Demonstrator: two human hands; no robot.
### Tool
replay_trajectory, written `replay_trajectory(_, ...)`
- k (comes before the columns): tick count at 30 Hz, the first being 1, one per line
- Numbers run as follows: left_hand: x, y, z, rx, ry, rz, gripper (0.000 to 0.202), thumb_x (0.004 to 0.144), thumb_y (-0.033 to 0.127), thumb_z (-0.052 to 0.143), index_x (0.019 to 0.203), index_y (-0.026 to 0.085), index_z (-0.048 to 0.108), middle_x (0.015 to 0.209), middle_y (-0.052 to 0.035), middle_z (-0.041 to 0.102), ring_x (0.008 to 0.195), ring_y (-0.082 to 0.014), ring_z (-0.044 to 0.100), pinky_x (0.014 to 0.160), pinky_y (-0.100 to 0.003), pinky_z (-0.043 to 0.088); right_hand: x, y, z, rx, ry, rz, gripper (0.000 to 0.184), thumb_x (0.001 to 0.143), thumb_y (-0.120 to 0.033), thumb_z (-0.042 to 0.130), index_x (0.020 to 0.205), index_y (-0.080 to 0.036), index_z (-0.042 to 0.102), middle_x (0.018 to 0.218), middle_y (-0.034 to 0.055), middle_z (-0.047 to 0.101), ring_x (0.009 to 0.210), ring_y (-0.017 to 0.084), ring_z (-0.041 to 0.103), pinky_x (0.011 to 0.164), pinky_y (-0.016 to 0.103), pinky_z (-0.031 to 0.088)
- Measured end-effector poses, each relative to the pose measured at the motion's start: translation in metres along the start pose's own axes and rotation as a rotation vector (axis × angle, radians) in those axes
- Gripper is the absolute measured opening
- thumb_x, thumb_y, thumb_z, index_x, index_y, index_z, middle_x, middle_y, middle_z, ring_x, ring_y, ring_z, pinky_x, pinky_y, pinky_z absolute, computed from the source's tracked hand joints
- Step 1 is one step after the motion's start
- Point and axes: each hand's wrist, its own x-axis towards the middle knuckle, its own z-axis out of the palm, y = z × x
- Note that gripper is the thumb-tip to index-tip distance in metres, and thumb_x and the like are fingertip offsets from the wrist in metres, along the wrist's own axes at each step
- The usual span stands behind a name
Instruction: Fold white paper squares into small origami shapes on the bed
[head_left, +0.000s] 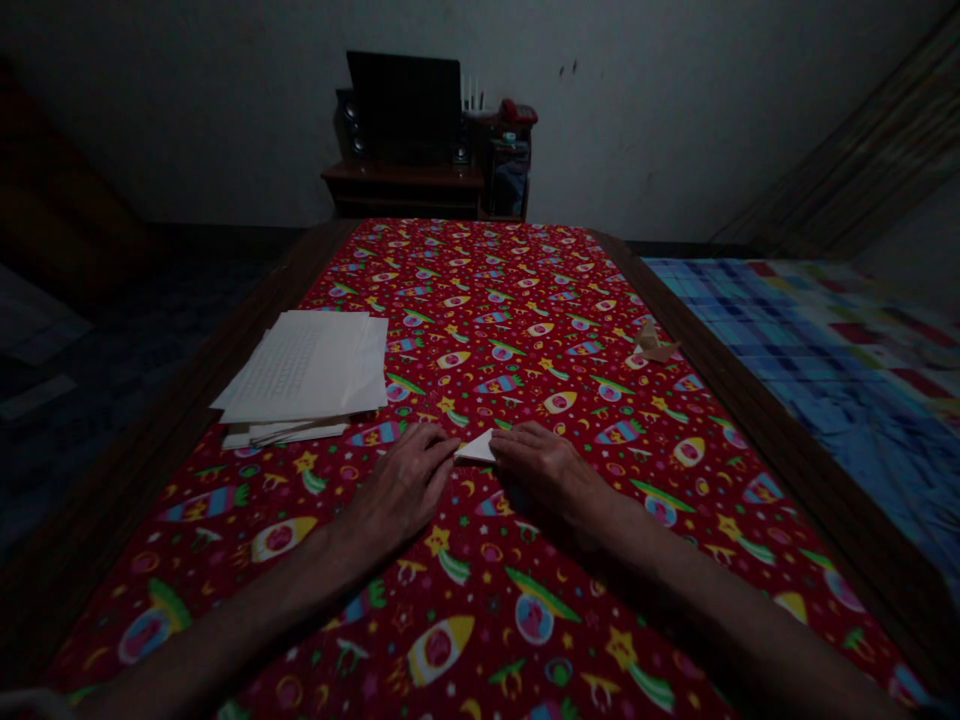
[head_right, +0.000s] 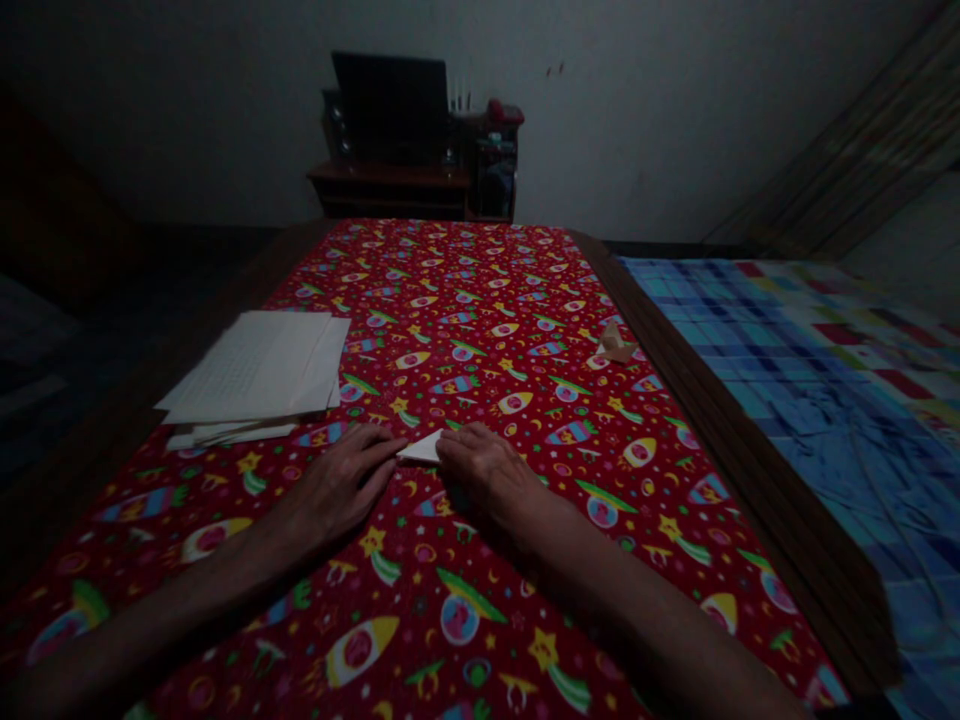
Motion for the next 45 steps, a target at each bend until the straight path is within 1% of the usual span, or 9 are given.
replay_trajectory(4, 0.002, 0.003, 0.002, -0.019, -0.032, -0.032, 0.019, 0.09, 0.018, 0.044, 0.103, 0.016, 0.059, 0.096, -0.0065, 0.056, 0.091, -0.0199, 0.052, 0.081, -0.035, 0.047, -0.001, -0.008, 0.0, -0.179, 0.0, -0.028, 0.03, 0.087, -0.01, 0.045, 0.117, -0.009, 0.048, 0.108, 0.0148, 0.06, 0.097, 0.024, 0.053, 0.079, 0.037, 0.051)
replay_trajectory(9, 0.009, 0.006, 0.009, -0.14, 0.026, -0.066, 0.013, 0.086, 0.018, 0.049, 0.096, 0.016, 0.057, 0.09, -0.005, 0.06, 0.085, -0.0179, 0.057, 0.077, -0.032, 0.049, -0.002, -0.014, 0.005, -0.345, 0.065, -0.022, 0.046, 0.084, -0.004, 0.039, 0.13, -0.003, 0.038, 0.117, 0.019, 0.057, 0.105, 0.026, 0.053, 0.084, 0.038, 0.051)
replay_trajectory(14, 0.022, 0.016, 0.017, -0.219, 0.044, -0.157, 0.01, 0.083, 0.025, 0.051, 0.09, 0.018, 0.053, 0.082, -0.0034, 0.063, 0.075, -0.0172, 0.061, 0.067, -0.029, 0.051, 0.007, -0.013, 0.006, -0.313, 0.048, 0.128, 0.033, 0.086, -0.011, 0.047, 0.119, -0.01, 0.05, 0.098, 0.0124, 0.065, 0.09, 0.022, 0.058, 0.075, 0.032, 0.051)
replay_trajectory(19, 0.03, 0.026, 0.022, -0.276, 0.084, -0.336, 0.033, 0.082, 0.024, 0.047, 0.114, 0.013, 0.043, 0.081, -0.0056, 0.065, 0.072, -0.0204, 0.065, 0.068, -0.034, 0.052, 0.011, -0.014, 0.008, -0.25, 0.19, 0.048, 0.018, 0.086, -0.013, 0.047, 0.102, -0.014, 0.055, 0.093, 0.0104, 0.064, 0.084, 0.019, 0.058, 0.073, 0.029, 0.048)
replay_trajectory(28, 0.027, 0.019, 0.028, -0.223, 0.125, -0.171, 0.041, 0.076, 0.007, 0.044, 0.115, 0.014, 0.054, 0.099, -0.0077, 0.067, 0.084, -0.0183, 0.065, 0.08, -0.034, 0.052, 0.013, -0.015, 0.02, -0.197, 0.333, 0.057, 0.013, 0.089, -0.014, 0.037, 0.086, -0.017, 0.049, 0.071, 0.0038, 0.058, 0.06, 0.014, 0.051, 0.057, 0.024, 0.039)
replay_trajectory(33, 0.023, 0.013, 0.031, -0.191, 0.143, -0.06, 0.048, 0.074, 0.005, 0.047, 0.121, 0.014, 0.053, 0.11, -0.0098, 0.065, 0.098, -0.0208, 0.063, 0.085, -0.036, 0.051, 0.014, -0.019, 0.013, -0.358, 0.234, 0.217, 0.013, 0.085, -0.021, 0.044, 0.094, -0.015, 0.052, 0.073, 0.0054, 0.062, 0.059, 0.015, 0.052, 0.05, 0.025, 0.029)
replay_trajectory(37, 0.02, 0.008, 0.028, -0.12, 0.078, -0.035, 0.057, 0.074, 0.003, 0.044, 0.129, 0.015, 0.049, 0.105, -0.0093, 0.067, 0.089, -0.02, 0.065, 0.076, -0.033, 0.053, 0.009, -0.014, 0.012, -0.26, 0.128, 0.257, 0.015, 0.081, -0.019, 0.048, 0.094, -0.014, 0.052, 0.069, 0.0035, 0.061, 0.055, 0.014, 0.051, 0.049, 0.025, 0.026)
replay_trajectory(41, 0.017, 0.004, 0.023, 0.025, 0.031, -0.062, 0.046, 0.082, 0.01, 0.045, 0.127, 0.02, 0.051, 0.103, -0.0067, 0.067, 0.086, -0.0192, 0.065, 0.074, -0.031, 0.052, 0.003, -0.01, 0.013, -0.239, 0.127, 0.338, 0.008, 0.082, -0.02, 0.047, 0.087, -0.016, 0.052, 0.067, 0.0015, 0.06, 0.055, 0.014, 0.049, 0.051, 0.025, 0.026)
replay_trajectory(45, 0.017, 0.006, 0.02, 0.018, 0.028, -0.041, 0.03, 0.085, 0.013, 0.048, 0.114, 0.018, 0.054, 0.103, -0.0059, 0.062, 0.093, -0.0192, 0.06, 0.081, -0.032, 0.05, 0.0, -0.008, 0.014, -0.301, 0.179, 0.298, 0.008, 0.081, -0.018, 0.05, 0.088, -0.016, 0.053, 0.075, 0.0033, 0.059, 0.064, 0.015, 0.05, 0.054, 0.026, 0.028)
